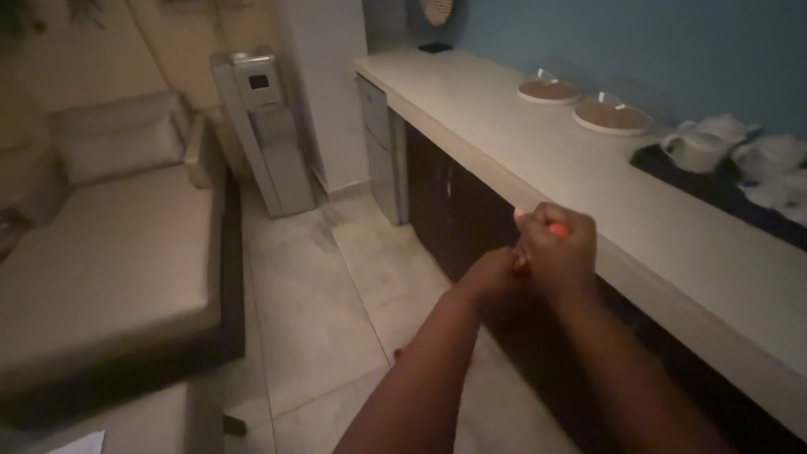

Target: The person is sweeping the tiled floor in a hallway and a lounge area using a broom.

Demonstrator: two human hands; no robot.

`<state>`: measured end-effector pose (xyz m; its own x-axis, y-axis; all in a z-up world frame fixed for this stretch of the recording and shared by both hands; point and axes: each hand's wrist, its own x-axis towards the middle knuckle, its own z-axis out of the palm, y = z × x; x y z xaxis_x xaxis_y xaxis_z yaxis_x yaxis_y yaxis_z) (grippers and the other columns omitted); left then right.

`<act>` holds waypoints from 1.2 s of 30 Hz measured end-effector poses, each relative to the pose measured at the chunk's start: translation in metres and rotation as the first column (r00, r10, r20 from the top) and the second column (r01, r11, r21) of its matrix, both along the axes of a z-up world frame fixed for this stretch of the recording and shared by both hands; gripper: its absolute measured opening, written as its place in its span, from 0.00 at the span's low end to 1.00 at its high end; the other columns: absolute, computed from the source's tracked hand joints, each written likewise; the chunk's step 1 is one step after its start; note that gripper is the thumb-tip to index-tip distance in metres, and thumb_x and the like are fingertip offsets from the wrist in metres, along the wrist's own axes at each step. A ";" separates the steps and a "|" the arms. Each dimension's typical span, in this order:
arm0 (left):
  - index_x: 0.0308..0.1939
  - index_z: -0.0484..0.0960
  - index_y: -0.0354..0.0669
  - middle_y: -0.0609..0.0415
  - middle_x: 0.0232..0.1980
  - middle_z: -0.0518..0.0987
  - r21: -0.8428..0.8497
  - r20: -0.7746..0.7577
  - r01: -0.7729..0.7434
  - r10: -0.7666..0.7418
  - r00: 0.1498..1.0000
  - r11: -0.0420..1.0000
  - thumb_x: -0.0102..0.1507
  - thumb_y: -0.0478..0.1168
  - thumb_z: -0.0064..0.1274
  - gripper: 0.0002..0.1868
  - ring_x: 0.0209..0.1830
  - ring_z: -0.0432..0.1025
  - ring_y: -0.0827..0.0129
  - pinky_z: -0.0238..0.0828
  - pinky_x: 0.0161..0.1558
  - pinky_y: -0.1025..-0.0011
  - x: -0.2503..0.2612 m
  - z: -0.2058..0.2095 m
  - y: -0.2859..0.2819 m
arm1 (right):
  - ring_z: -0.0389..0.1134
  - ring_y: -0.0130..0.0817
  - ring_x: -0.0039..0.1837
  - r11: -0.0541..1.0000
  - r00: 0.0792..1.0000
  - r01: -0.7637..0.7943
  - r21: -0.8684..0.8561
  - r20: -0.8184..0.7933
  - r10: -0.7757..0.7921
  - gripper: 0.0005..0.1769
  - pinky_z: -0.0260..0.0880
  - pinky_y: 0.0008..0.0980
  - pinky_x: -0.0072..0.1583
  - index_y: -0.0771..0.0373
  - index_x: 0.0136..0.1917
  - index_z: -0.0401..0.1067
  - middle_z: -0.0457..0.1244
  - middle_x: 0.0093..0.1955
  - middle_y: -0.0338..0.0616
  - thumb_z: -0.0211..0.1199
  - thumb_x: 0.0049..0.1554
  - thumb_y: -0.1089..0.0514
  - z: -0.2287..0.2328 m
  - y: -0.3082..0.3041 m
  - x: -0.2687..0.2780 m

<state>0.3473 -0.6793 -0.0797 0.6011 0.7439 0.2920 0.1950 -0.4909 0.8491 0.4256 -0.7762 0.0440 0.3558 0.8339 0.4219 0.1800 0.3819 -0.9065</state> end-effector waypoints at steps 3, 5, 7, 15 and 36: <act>0.44 0.84 0.37 0.38 0.45 0.83 -0.491 0.300 0.212 -0.064 0.952 0.845 0.69 0.48 0.49 0.17 0.40 0.80 0.50 0.74 0.44 0.57 0.025 0.003 -0.045 | 0.57 0.30 0.23 1.000 0.999 -0.004 -0.028 -0.033 0.003 0.24 0.59 0.32 0.29 0.65 0.25 0.62 0.57 0.22 0.43 0.63 0.60 0.63 0.017 -0.052 0.013; 0.44 0.85 0.38 0.38 0.43 0.85 -0.288 0.134 0.120 -0.084 0.987 0.950 0.66 0.47 0.51 0.15 0.40 0.81 0.51 0.75 0.44 0.59 0.034 0.013 -0.076 | 0.57 0.31 0.23 1.000 1.000 -0.005 -0.017 -0.028 0.005 0.23 0.60 0.32 0.29 0.65 0.24 0.62 0.57 0.22 0.42 0.62 0.60 0.64 0.019 -0.082 0.026; 0.44 0.85 0.40 0.39 0.42 0.86 -0.060 -0.036 0.055 -0.057 0.998 0.997 0.64 0.45 0.52 0.14 0.40 0.81 0.53 0.76 0.44 0.61 0.037 0.027 -0.113 | 0.58 0.31 0.23 1.000 1.000 -0.006 -0.011 -0.025 0.006 0.22 0.61 0.32 0.29 0.65 0.24 0.62 0.57 0.22 0.42 0.62 0.59 0.65 0.025 -0.115 0.032; 0.45 0.84 0.41 0.43 0.44 0.85 -0.174 0.096 0.296 -0.283 0.954 0.939 0.61 0.48 0.57 0.16 0.42 0.80 0.59 0.78 0.46 0.64 0.057 0.053 -0.198 | 0.54 0.33 0.26 0.977 0.998 -0.041 -0.210 0.045 0.052 0.22 0.58 0.34 0.35 0.63 0.25 0.62 0.55 0.24 0.43 0.63 0.58 0.61 0.071 -0.205 0.058; 0.49 0.70 0.32 0.31 0.43 0.81 -0.012 0.209 0.027 -0.024 0.978 1.000 0.68 0.46 0.51 0.18 0.43 0.77 0.41 0.73 0.44 0.52 0.147 0.037 -0.075 | 0.68 0.31 0.53 0.964 0.937 0.266 -0.007 -0.231 -0.260 0.22 0.71 0.35 0.61 0.63 0.71 0.67 0.65 0.53 0.47 0.57 0.67 0.53 -0.001 -0.021 0.165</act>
